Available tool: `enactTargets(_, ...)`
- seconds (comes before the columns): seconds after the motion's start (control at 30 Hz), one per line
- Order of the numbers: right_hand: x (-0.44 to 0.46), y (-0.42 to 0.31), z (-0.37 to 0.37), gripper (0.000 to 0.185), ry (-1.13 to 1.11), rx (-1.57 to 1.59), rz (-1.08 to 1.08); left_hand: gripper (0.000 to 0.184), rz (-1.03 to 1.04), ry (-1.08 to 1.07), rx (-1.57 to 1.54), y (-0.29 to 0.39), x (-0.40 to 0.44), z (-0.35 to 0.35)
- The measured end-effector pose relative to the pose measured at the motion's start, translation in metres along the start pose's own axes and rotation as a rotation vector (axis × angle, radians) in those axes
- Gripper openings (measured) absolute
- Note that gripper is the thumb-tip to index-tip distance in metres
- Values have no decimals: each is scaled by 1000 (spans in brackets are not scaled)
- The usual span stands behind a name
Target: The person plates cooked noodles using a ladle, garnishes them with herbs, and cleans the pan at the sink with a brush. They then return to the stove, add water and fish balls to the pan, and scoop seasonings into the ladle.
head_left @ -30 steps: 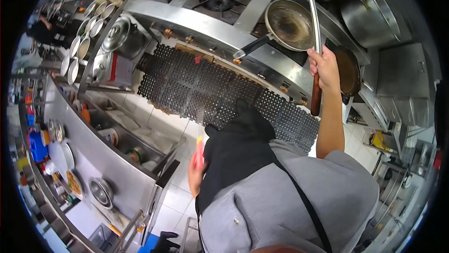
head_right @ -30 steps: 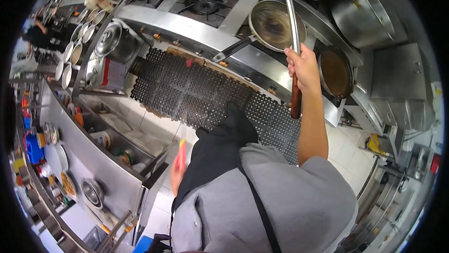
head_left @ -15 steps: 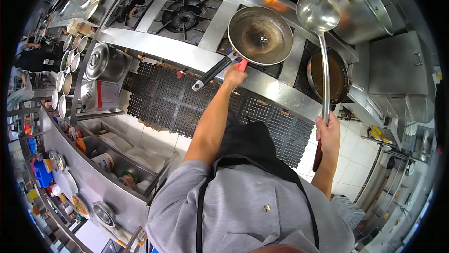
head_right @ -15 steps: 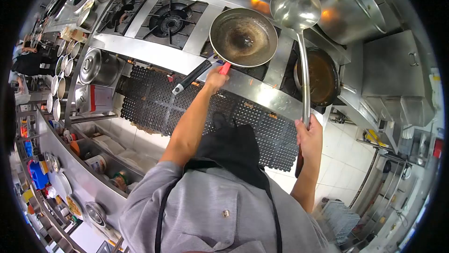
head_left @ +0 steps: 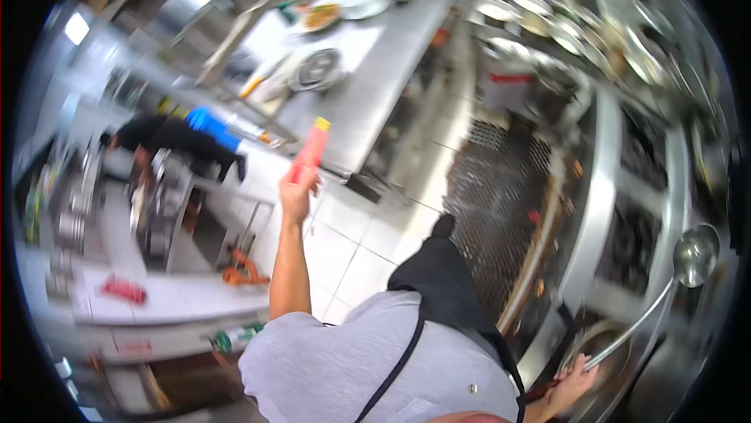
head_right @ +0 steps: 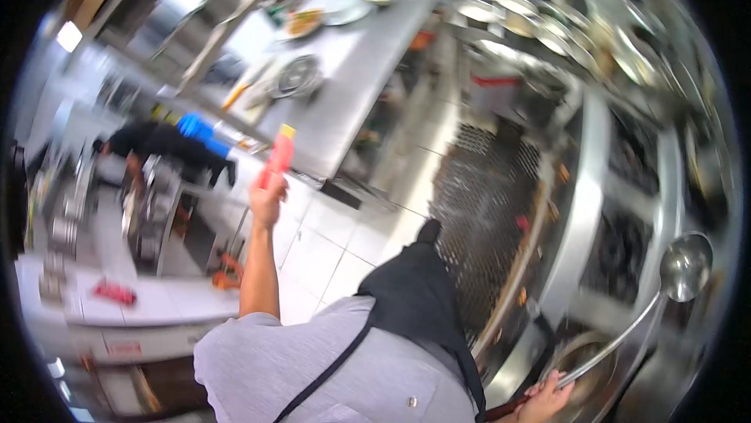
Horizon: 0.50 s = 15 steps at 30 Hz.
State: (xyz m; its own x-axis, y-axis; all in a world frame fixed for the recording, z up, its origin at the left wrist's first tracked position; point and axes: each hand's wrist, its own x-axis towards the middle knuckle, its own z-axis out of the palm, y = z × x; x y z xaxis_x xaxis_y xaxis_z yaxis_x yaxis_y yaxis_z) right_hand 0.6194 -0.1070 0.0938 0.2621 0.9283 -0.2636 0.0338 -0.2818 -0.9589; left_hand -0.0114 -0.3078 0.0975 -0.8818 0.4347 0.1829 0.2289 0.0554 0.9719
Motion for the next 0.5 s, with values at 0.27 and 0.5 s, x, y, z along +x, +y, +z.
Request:
enactTargets(0.27, 62, -108, 222, 12, -458, 49, -26, 36, 334, 729, 571, 104, 133, -261)
enactTargets(0.5, 101, -140, 347, 13, -535, -94, -127, 36, 266, 374, 516, 127, 316, -310)
